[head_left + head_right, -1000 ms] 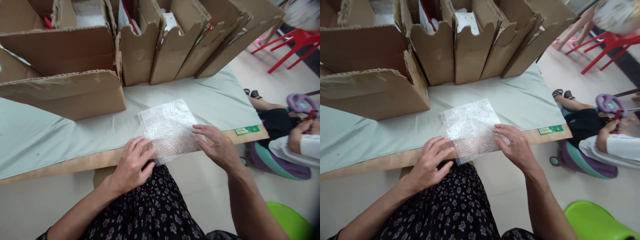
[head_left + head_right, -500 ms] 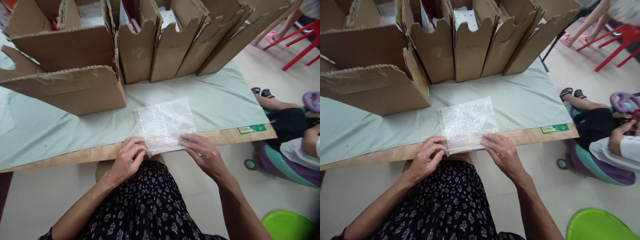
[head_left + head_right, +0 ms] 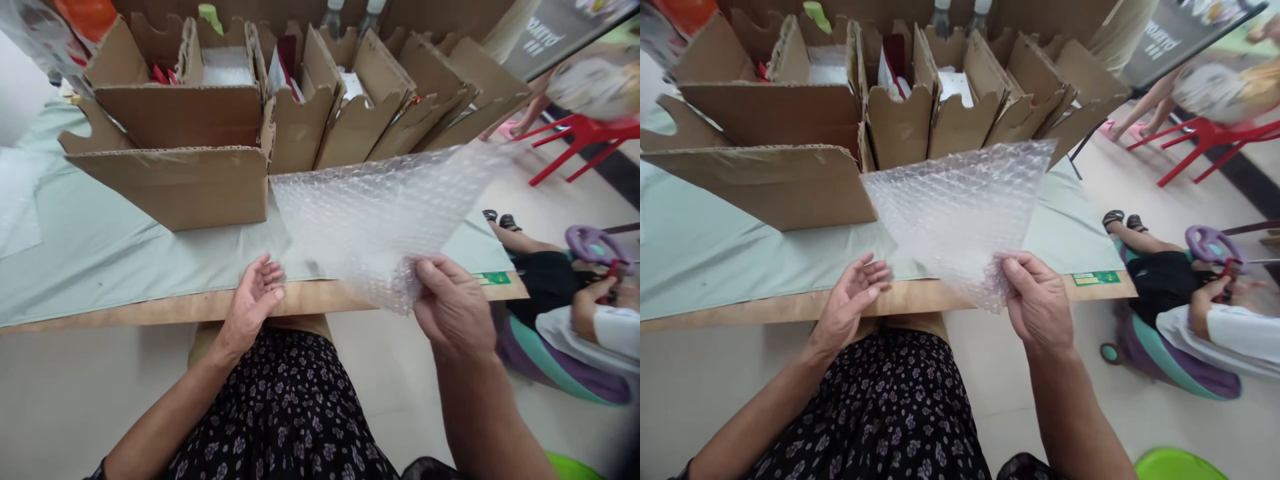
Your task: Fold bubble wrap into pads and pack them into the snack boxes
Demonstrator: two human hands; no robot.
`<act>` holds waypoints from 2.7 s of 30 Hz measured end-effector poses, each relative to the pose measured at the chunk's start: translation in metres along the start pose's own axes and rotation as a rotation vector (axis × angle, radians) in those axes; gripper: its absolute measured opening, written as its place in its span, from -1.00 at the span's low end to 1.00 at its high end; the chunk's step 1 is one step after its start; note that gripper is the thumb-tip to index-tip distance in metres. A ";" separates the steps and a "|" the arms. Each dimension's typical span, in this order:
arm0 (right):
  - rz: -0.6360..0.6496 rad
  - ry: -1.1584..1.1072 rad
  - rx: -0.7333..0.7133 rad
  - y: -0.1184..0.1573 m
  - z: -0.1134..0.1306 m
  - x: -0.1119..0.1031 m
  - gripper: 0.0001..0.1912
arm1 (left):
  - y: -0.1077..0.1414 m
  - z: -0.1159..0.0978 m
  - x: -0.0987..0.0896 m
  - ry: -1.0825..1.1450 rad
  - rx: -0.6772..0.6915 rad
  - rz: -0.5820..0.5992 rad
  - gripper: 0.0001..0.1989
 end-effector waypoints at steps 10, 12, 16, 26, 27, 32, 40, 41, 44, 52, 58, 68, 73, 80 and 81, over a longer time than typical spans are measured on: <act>0.594 0.401 -0.469 0.051 0.057 0.078 -0.86 | -0.008 0.004 0.013 0.425 -0.294 0.183 -0.34; 0.953 0.596 -0.543 0.083 0.047 0.118 -0.81 | -0.004 0.006 0.005 0.495 -0.335 0.186 -0.30; 1.270 0.684 -0.454 0.121 0.002 0.163 -0.82 | 0.018 0.012 -0.017 0.570 -0.364 0.248 -0.22; 0.787 0.721 -0.328 0.064 -0.052 0.122 -0.52 | 0.049 0.004 -0.070 0.642 -0.336 0.138 -0.28; 0.674 0.782 -0.359 0.051 -0.056 0.113 -0.51 | 0.049 0.006 -0.071 0.645 -0.345 0.123 -0.30; 0.467 0.974 -0.469 0.018 -0.082 0.121 -0.48 | 0.050 0.010 -0.070 0.624 -0.351 0.095 -0.38; 0.480 0.698 -0.424 0.011 -0.057 0.122 -0.84 | 0.049 0.007 -0.059 0.385 -0.382 0.088 -0.35; 0.441 0.683 -0.412 0.005 -0.049 0.112 -0.85 | 0.044 0.007 -0.055 0.320 -0.379 0.082 -0.33; 0.293 0.693 -0.420 -0.018 -0.027 0.084 -0.82 | 0.025 0.006 -0.043 0.135 -0.330 0.058 -0.19; 0.105 0.855 -0.434 -0.056 -0.037 0.033 -0.52 | 0.011 -0.007 -0.036 -0.471 -0.016 -0.057 -0.39; 0.502 1.029 -0.636 0.020 -0.029 -0.004 -0.43 | 0.030 -0.032 -0.025 -1.027 0.530 0.159 -0.35; 0.585 1.063 -0.692 0.063 -0.042 0.002 -0.47 | 0.012 -0.017 0.005 -1.137 0.566 0.600 -0.06; 0.540 0.596 -0.486 0.046 -0.023 -0.002 -0.70 | 0.000 -0.029 -0.006 -0.955 0.473 0.574 -0.04; 0.121 0.490 -0.126 0.031 -0.042 -0.026 -0.67 | -0.027 -0.039 -0.002 -0.797 0.350 0.171 -0.86; 0.086 0.493 -0.113 0.028 -0.044 -0.026 -0.65 | -0.030 -0.039 0.000 -0.805 0.344 0.132 -0.85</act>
Point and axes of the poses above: each hand's wrist, its own y-axis away from the middle knuckle, its own x-axis out of the palm, z = x × y, the point moved 8 cm from there along -y, towards the middle knuckle, and after that the axes turned 11 degrees about -y, right-handed, at the moved point
